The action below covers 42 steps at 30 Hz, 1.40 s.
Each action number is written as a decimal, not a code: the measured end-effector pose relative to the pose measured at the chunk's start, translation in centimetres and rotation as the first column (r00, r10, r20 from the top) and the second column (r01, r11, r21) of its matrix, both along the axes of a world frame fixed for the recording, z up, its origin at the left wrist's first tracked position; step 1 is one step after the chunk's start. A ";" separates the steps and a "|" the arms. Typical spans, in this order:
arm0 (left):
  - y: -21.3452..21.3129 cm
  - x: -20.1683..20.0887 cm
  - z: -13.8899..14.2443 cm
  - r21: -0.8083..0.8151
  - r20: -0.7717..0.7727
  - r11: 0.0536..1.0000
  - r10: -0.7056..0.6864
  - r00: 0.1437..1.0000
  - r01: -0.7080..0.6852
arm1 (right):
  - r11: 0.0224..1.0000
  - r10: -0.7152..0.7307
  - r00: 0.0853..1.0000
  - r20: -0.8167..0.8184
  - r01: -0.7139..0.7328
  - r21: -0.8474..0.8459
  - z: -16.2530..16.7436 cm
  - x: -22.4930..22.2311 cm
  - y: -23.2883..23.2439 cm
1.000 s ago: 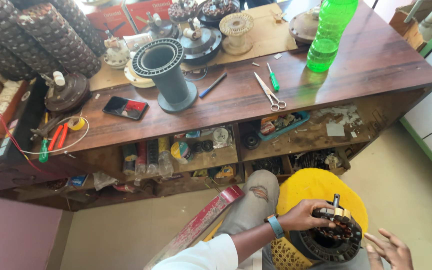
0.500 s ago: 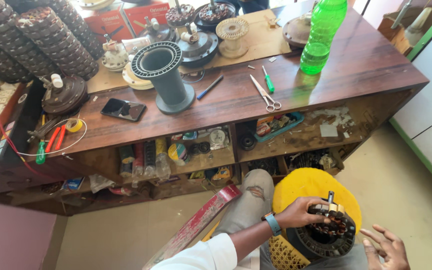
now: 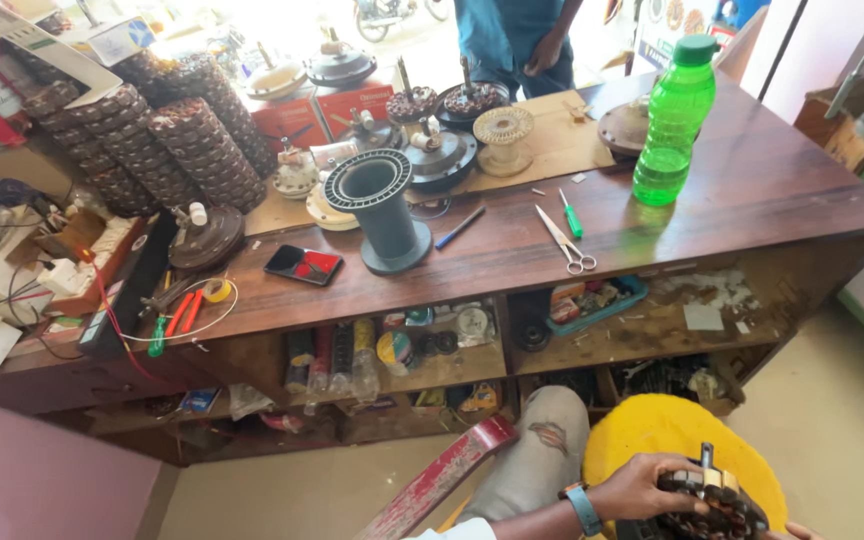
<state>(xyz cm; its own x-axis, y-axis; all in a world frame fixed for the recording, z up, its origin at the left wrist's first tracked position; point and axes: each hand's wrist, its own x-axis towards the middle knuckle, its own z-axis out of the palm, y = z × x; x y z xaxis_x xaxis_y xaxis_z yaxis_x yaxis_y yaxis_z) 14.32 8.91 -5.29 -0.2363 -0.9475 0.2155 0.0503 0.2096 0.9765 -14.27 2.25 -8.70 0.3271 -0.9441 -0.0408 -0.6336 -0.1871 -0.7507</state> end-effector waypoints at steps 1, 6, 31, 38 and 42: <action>0.3 -0.3 -0.3 -0.018 0.033 0.999 0.034 0.999 -0.033 | 1.000 0.010 1.000 -0.009 -0.010 0.009 -0.4 0.1 0.0; 0.9 -1.6 -0.7 -0.027 0.006 0.999 0.043 0.999 -0.042 | 1.000 0.011 1.000 0.015 -0.010 -0.026 -1.9 -1.3 1.8; 2.2 1.4 1.0 -0.026 0.062 0.997 0.072 0.995 -0.070 | 0.999 -0.023 1.000 0.012 0.023 -0.044 -0.4 0.5 4.6; 2.8 3.0 0.1 -0.036 0.096 0.994 0.104 0.990 -0.101 | 0.998 -0.002 0.999 0.042 0.004 -0.060 -1.0 0.9 4.9; 2.5 4.7 0.9 -0.164 0.071 0.977 0.149 0.986 -0.136 | 0.996 0.054 0.999 0.005 -0.053 -0.073 -0.8 2.3 3.6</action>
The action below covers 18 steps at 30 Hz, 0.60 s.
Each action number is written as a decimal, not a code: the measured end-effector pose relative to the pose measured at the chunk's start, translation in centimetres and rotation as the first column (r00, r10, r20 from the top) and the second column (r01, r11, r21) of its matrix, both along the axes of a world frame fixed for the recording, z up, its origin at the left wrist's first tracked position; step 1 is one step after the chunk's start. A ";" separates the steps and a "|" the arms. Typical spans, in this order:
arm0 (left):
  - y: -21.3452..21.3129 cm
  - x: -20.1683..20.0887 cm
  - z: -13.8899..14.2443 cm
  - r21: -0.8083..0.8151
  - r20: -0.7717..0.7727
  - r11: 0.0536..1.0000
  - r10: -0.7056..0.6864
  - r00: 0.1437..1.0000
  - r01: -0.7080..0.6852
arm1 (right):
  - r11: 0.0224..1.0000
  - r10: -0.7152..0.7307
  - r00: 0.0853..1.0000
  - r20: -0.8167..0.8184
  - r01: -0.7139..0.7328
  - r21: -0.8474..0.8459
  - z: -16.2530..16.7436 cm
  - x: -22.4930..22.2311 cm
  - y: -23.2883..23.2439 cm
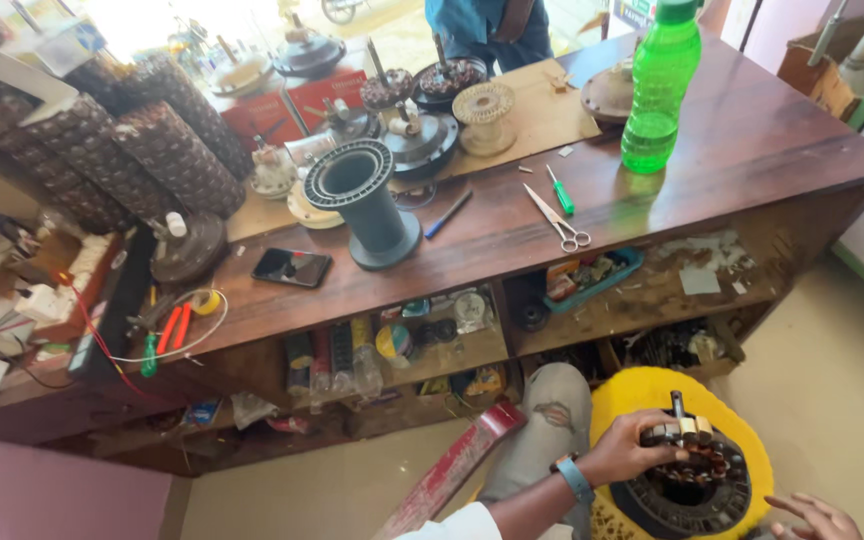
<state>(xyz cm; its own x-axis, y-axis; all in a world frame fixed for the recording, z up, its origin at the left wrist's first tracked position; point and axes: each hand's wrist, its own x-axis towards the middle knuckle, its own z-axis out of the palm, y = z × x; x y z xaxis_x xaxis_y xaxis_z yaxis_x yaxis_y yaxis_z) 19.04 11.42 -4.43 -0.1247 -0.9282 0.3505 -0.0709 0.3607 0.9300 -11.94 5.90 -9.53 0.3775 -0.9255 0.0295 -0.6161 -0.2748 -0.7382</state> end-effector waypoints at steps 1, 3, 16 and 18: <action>-0.1 0.4 0.1 0.002 0.036 1.000 0.021 0.999 -0.021 | 1.000 0.012 1.000 -0.002 -0.012 -0.009 0.0 0.2 0.1; 0.6 0.2 -0.2 0.037 0.080 0.997 0.062 0.995 -0.065 | 0.999 0.022 0.998 0.053 -0.020 -0.025 0.1 0.2 1.1; 2.1 -2.3 0.2 0.088 -0.010 0.996 0.011 1.000 -0.010 | 0.975 -0.181 0.983 -0.018 0.182 0.128 6.6 -1.2 7.8; 2.6 -2.0 0.5 0.050 0.015 0.998 0.046 0.999 -0.047 | 0.975 -0.190 0.982 -0.008 0.190 0.115 7.7 -0.3 8.3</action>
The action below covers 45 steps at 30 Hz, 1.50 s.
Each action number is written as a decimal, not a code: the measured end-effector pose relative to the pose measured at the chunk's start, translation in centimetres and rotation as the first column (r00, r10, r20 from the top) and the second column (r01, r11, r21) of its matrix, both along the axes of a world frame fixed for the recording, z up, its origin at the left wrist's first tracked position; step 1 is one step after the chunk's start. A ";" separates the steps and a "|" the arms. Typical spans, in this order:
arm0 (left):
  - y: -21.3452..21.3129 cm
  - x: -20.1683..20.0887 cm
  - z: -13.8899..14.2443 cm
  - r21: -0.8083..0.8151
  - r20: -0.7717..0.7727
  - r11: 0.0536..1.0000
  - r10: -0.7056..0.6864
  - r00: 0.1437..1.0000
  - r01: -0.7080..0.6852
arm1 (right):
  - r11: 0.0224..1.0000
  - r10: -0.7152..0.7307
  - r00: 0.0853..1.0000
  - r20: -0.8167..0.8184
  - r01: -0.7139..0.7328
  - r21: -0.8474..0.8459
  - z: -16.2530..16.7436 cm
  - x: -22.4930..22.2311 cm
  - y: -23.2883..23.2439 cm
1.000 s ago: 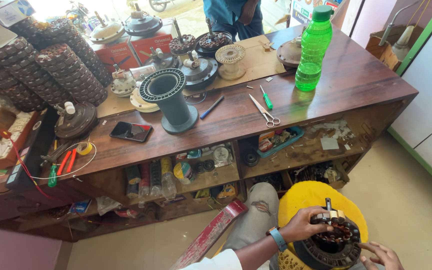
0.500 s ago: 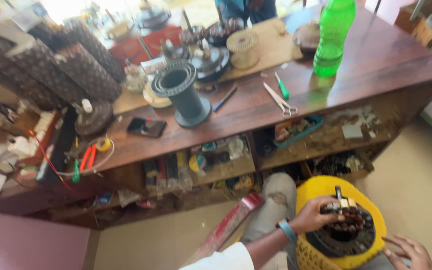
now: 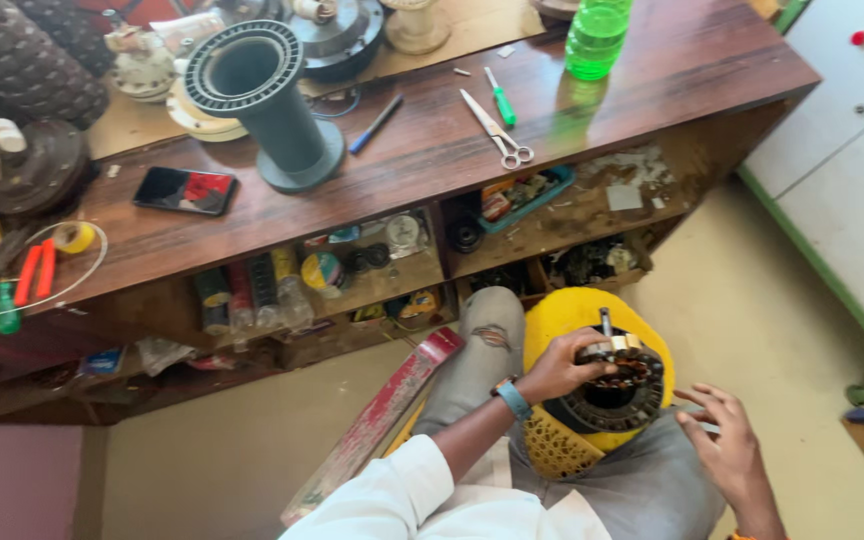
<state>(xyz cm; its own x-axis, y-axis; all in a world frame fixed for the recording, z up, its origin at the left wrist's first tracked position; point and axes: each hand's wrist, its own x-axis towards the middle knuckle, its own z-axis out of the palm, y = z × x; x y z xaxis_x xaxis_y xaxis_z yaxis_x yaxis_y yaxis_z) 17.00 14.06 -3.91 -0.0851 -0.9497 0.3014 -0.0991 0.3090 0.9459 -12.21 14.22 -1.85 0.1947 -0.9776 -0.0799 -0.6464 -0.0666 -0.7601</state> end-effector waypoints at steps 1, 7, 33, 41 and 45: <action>0.0 0.2 0.1 -0.023 0.015 1.000 0.014 1.000 -0.014 | 1.000 -0.008 1.000 0.005 0.008 -0.012 0.4 0.6 0.0; -0.7 1.2 -0.1 -0.049 0.034 0.999 0.012 0.999 -0.011 | 1.000 0.004 1.000 -0.025 -0.004 -0.012 1.7 3.1 0.1; -3.1 0.2 -1.8 0.287 -0.208 0.928 -0.183 0.961 0.239 | 0.979 0.064 0.995 0.075 -0.048 -0.197 5.5 4.6 1.2; -3.6 2.0 -0.6 0.191 -0.225 0.902 -0.344 0.911 0.388 | 0.976 0.127 0.983 0.134 -0.099 -0.194 6.8 8.8 2.3; -3.2 0.6 -1.7 0.176 -0.128 0.928 -0.311 0.942 0.330 | 0.971 0.141 0.983 0.116 -0.114 -0.212 5.4 7.3 2.8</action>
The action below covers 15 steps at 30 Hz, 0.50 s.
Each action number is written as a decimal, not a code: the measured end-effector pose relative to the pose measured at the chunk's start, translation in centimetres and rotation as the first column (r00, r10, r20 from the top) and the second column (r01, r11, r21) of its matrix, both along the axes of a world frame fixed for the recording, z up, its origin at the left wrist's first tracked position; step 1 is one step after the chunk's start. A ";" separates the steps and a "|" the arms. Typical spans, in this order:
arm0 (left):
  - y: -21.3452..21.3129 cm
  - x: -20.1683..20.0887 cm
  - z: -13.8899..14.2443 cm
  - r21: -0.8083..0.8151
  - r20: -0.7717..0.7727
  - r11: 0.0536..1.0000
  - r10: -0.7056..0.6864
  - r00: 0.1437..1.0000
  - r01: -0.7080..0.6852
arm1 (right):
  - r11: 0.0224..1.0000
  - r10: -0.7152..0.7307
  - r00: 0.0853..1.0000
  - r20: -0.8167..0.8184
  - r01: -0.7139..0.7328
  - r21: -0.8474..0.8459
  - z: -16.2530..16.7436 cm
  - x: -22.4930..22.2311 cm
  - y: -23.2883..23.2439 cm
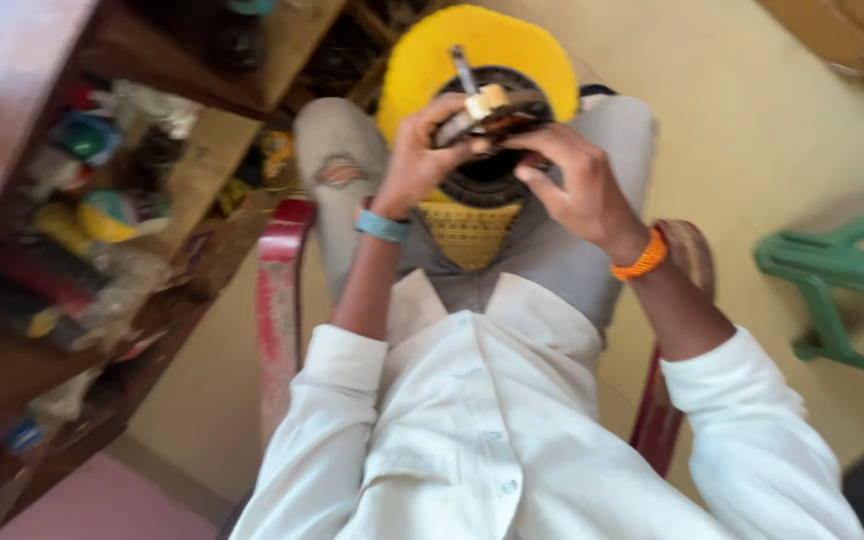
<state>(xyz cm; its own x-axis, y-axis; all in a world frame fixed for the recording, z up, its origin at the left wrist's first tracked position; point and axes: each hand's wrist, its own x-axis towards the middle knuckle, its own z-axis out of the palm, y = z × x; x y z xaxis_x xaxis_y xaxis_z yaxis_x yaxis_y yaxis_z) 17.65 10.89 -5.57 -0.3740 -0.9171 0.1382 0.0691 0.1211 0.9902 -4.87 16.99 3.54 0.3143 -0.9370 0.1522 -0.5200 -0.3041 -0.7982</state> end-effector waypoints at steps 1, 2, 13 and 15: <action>0.0 0.0 -0.1 0.031 -0.042 0.999 -0.018 0.999 0.020 | 1.000 -0.006 1.000 0.013 0.006 0.030 -0.2 -0.2 0.0; -0.1 0.2 -0.1 0.055 -0.069 0.998 -0.029 0.997 0.032 | 0.999 -0.005 0.999 0.041 0.003 0.054 -0.2 -0.3 0.0; 1.7 -0.3 1.7 0.017 -0.132 0.999 0.050 0.990 -0.048 | 0.999 -0.034 0.998 0.047 0.034 0.000 0.7 -1.9 0.2; 1.7 -0.9 2.0 -0.050 -0.087 0.995 0.083 0.993 -0.087 | 1.000 -0.023 0.999 0.041 0.023 -0.013 0.3 -2.0 0.3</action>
